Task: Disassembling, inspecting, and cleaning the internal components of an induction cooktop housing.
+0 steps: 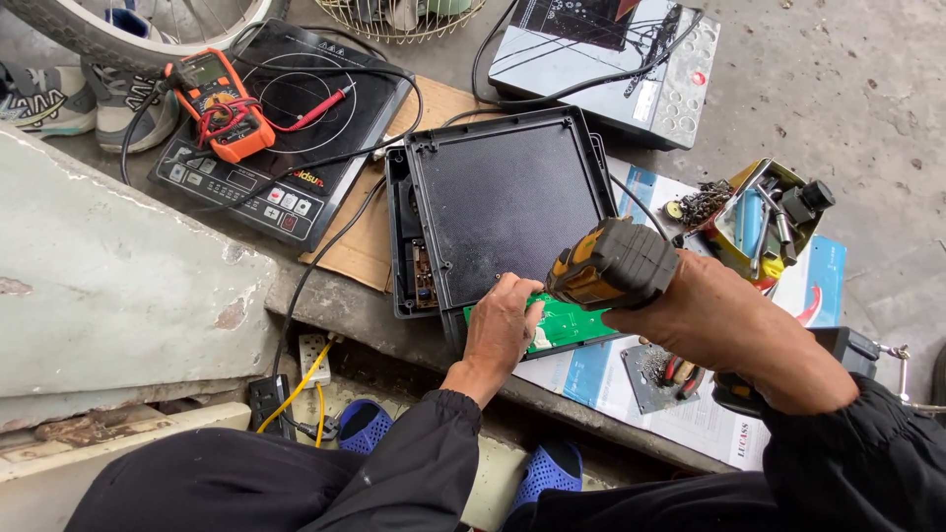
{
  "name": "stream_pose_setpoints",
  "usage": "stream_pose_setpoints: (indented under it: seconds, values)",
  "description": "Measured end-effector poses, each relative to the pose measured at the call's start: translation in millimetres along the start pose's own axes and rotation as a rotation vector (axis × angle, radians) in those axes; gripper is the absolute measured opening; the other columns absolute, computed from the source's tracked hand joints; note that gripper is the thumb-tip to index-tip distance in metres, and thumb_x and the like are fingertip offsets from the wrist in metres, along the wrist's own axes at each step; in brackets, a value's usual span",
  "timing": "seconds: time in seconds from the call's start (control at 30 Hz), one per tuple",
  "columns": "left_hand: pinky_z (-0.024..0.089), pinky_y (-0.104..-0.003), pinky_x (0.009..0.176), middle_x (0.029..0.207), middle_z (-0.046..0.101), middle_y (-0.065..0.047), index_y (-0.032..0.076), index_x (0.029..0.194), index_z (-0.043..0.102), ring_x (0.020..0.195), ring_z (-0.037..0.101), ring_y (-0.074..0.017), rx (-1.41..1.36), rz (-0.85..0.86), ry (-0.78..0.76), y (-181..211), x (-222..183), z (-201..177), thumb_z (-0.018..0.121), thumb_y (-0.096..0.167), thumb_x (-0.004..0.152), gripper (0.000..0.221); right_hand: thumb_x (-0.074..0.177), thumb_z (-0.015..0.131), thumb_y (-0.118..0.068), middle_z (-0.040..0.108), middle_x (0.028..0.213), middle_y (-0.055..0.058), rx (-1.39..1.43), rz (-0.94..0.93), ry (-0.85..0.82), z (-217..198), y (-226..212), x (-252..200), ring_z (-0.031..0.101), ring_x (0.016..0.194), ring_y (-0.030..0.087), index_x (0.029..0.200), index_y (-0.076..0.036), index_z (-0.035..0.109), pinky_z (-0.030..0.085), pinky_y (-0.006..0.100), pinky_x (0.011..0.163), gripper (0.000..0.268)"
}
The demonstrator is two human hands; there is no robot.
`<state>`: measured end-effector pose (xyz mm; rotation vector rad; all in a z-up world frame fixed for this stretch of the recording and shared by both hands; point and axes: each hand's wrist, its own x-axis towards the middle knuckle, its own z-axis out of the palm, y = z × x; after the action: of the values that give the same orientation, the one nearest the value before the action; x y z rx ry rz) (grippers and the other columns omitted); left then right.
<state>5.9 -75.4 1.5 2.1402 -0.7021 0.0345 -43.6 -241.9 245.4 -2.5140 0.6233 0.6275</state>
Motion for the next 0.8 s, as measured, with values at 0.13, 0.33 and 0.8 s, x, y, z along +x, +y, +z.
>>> stream_pose_setpoints:
  seconds: [0.13, 0.33, 0.8]
  values:
    - [0.060, -0.039, 0.071, 0.097, 0.063, -0.003, 0.011, 0.115, 0.074, 0.071, 0.068, -0.0205, 0.003, -0.007, 0.019, 2.7, 2.6, 6.4, 0.082, 0.006, 0.093, 0.023, 0.079, 0.092, -0.022, 0.092, 0.110, 0.000, -0.017, -0.033, 0.028, 1.7, 6.2, 0.0, 0.086, 0.092, 0.020, 0.122, -0.020, 0.085, 0.067, 0.035, 0.085, 0.044]
    - [0.061, -0.039, 0.070, 0.097, 0.066, -0.003, 0.010, 0.111, 0.074, 0.071, 0.069, -0.0207, 0.005, -0.014, 0.035, 0.2, 2.8, 9.5, 0.082, 0.004, 0.092, 0.021, 0.079, 0.092, -0.024, 0.092, 0.108, -0.001, -0.038, -0.040, 0.046, 2.1, 7.0, -2.3, 0.087, 0.091, 0.021, 0.121, -0.022, 0.084, 0.068, 0.036, 0.082, 0.043]
    - [0.059, -0.039, 0.064, 0.094, 0.067, -0.003, 0.011, 0.103, 0.072, 0.066, 0.068, -0.0206, 0.023, -0.057, 0.071, -5.2, 4.4, 18.6, 0.083, 0.011, 0.095, 0.014, 0.079, 0.094, -0.034, 0.091, 0.113, -0.004, -0.099, -0.011, 0.065, -0.7, 4.2, -11.3, 0.088, 0.096, 0.021, 0.123, -0.027, 0.085, 0.068, 0.036, 0.083, 0.046]
